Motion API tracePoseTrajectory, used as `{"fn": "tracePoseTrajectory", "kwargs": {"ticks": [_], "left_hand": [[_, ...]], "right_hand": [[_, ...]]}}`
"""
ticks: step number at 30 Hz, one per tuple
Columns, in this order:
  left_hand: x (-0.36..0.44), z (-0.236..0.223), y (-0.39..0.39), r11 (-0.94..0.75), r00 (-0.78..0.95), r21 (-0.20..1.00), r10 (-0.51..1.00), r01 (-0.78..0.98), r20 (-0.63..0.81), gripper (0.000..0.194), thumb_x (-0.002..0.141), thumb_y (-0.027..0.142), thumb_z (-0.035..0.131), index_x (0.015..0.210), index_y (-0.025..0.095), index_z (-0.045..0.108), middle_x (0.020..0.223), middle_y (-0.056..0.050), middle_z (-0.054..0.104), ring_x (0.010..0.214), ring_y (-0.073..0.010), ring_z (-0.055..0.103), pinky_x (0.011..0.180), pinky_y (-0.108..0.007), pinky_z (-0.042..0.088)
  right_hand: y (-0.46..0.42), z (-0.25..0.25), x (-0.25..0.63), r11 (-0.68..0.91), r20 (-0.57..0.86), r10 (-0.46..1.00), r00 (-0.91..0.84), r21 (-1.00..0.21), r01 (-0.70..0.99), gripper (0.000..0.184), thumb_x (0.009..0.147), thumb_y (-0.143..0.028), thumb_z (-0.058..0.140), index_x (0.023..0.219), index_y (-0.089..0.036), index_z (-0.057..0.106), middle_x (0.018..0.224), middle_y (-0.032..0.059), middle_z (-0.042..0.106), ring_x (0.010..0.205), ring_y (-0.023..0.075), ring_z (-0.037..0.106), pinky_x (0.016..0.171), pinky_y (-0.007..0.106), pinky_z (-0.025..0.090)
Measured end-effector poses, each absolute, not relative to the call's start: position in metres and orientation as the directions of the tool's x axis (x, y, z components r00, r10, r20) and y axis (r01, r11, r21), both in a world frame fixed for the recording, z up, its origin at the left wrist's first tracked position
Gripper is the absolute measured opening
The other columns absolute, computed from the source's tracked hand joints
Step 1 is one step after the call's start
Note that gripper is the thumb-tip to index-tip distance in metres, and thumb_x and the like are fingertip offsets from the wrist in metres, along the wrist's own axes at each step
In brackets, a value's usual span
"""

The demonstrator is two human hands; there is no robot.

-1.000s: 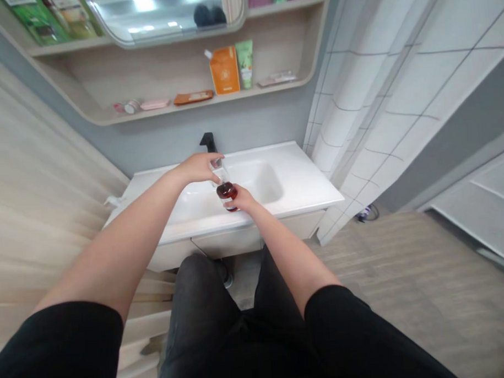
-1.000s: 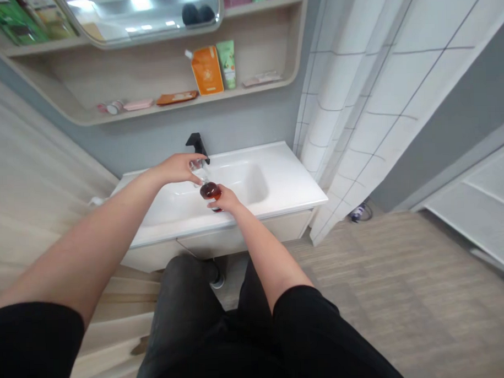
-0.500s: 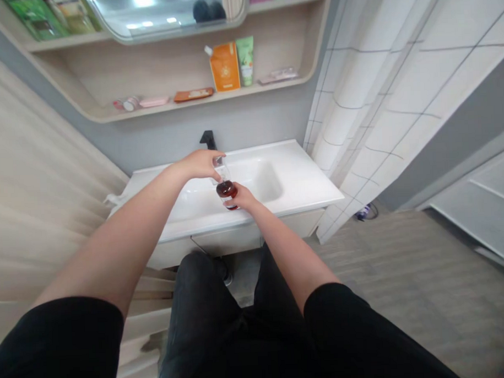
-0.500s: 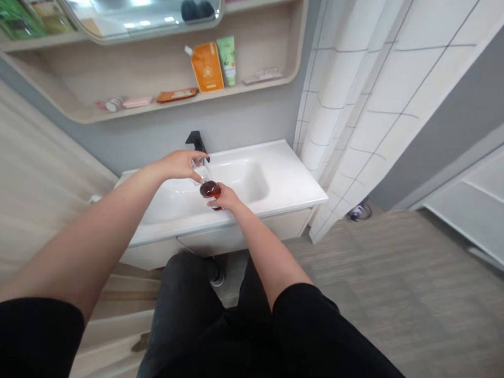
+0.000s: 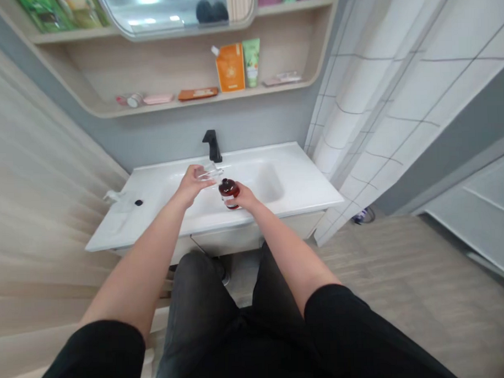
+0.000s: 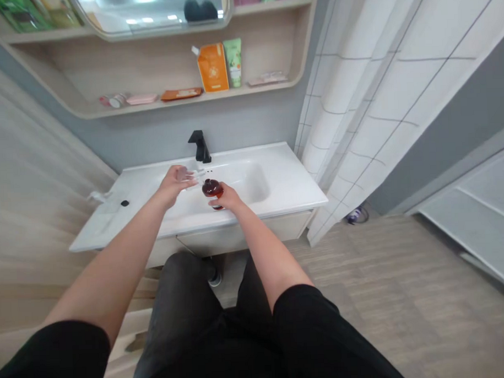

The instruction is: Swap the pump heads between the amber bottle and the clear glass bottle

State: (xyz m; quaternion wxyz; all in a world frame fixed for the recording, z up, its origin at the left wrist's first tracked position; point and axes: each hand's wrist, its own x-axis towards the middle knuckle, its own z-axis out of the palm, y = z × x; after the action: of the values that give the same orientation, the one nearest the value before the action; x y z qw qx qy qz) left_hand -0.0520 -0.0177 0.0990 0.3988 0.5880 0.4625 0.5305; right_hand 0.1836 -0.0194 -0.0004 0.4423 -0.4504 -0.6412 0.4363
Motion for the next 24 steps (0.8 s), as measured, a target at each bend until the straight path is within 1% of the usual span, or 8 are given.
{"fn": "tracePoseTrajectory", "kwargs": {"ticks": [2,4,7,12,15,19,21,24], "left_hand": [[-0.058,0.075,-0.031,-0.227,-0.069,0.97,0.973,-0.09,0.221,0.082,0.054,0.035,0.103,0.12,0.029,0.055,0.121,-0.004,0.074,0.107,-0.0242,0.075,0.094,-0.041,0.06],[-0.065,0.054,-0.043,-0.213,-0.119,0.948,0.975,-0.237,0.189,0.085,0.058,0.033,0.102,0.127,0.033,0.053,0.121,-0.002,0.072,0.108,-0.0233,0.076,0.093,-0.039,0.06],[-0.078,0.03,-0.055,-0.209,-0.158,0.921,0.974,-0.329,0.164,0.091,0.061,0.032,0.102,0.138,0.037,0.054,0.119,-0.002,0.071,0.109,-0.0235,0.077,0.093,-0.038,0.06],[-0.092,0.006,-0.05,-0.213,-0.273,0.912,0.955,-0.35,0.118,0.079,0.062,0.037,0.103,0.127,0.032,0.059,0.112,-0.003,0.072,0.103,-0.0233,0.078,0.086,-0.034,0.057],[-0.093,0.0,-0.044,-0.205,-0.329,0.915,0.94,-0.347,0.086,0.074,0.067,0.045,0.1,0.124,0.031,0.055,0.108,-0.002,0.073,0.104,-0.0232,0.077,0.092,-0.037,0.057],[-0.09,-0.001,-0.042,-0.151,-0.369,0.969,0.927,-0.194,0.07,0.062,0.085,0.065,0.088,0.122,0.03,0.051,0.119,-0.006,0.073,0.122,-0.0289,0.073,0.102,-0.044,0.054],[-0.088,-0.002,-0.042,-0.14,-0.374,0.984,0.923,-0.114,0.088,0.061,0.089,0.072,0.082,0.119,0.029,0.051,0.124,-0.008,0.071,0.127,-0.0306,0.069,0.104,-0.044,0.053],[-0.087,-0.003,-0.04,-0.148,-0.357,0.988,0.926,-0.042,0.124,0.061,0.089,0.075,0.078,0.117,0.028,0.05,0.123,-0.009,0.069,0.124,-0.03,0.068,0.105,-0.044,0.053]], "right_hand": [[-0.019,-0.001,0.184,0.219,0.177,0.963,-0.202,-0.954,0.207,0.072,0.056,-0.031,0.104,0.122,-0.026,0.073,0.113,0.0013,0.084,0.11,0.0302,0.079,0.11,0.05,0.06],[-0.019,-0.001,0.184,0.22,0.178,0.963,-0.201,-0.952,0.211,0.073,0.056,-0.033,0.104,0.122,-0.026,0.073,0.112,0.0012,0.084,0.11,0.0302,0.079,0.111,0.051,0.059],[-0.019,-0.001,0.186,0.228,0.186,0.962,-0.201,-0.95,0.212,0.074,0.056,-0.035,0.104,0.122,-0.026,0.073,0.114,0.0013,0.084,0.111,0.03,0.079,0.112,0.051,0.059],[-0.021,0.001,0.188,0.226,0.193,0.965,-0.177,-0.955,0.19,0.074,0.058,-0.037,0.102,0.125,-0.025,0.072,0.118,0.0029,0.084,0.11,0.0297,0.079,0.11,0.049,0.06],[-0.024,0.003,0.187,0.236,0.211,0.97,-0.124,-0.939,0.25,0.074,0.059,-0.042,0.102,0.125,-0.024,0.072,0.12,0.0051,0.083,0.113,0.031,0.078,0.112,0.049,0.059],[-0.028,0.01,0.19,0.258,0.261,0.965,-0.026,-0.922,0.288,0.077,0.059,-0.048,0.101,0.126,-0.023,0.073,0.121,0.0081,0.083,0.113,0.0322,0.077,0.111,0.049,0.059],[-0.031,0.015,0.199,0.253,0.268,0.963,0.018,-0.927,0.275,0.077,0.059,-0.052,0.1,0.125,-0.022,0.074,0.12,0.0095,0.084,0.11,0.0328,0.077,0.109,0.049,0.06],[-0.036,0.021,0.226,0.226,0.259,0.964,0.067,-0.923,0.313,0.077,0.058,-0.056,0.1,0.122,-0.021,0.075,0.116,0.0114,0.084,0.106,0.0329,0.076,0.104,0.049,0.061]]}}
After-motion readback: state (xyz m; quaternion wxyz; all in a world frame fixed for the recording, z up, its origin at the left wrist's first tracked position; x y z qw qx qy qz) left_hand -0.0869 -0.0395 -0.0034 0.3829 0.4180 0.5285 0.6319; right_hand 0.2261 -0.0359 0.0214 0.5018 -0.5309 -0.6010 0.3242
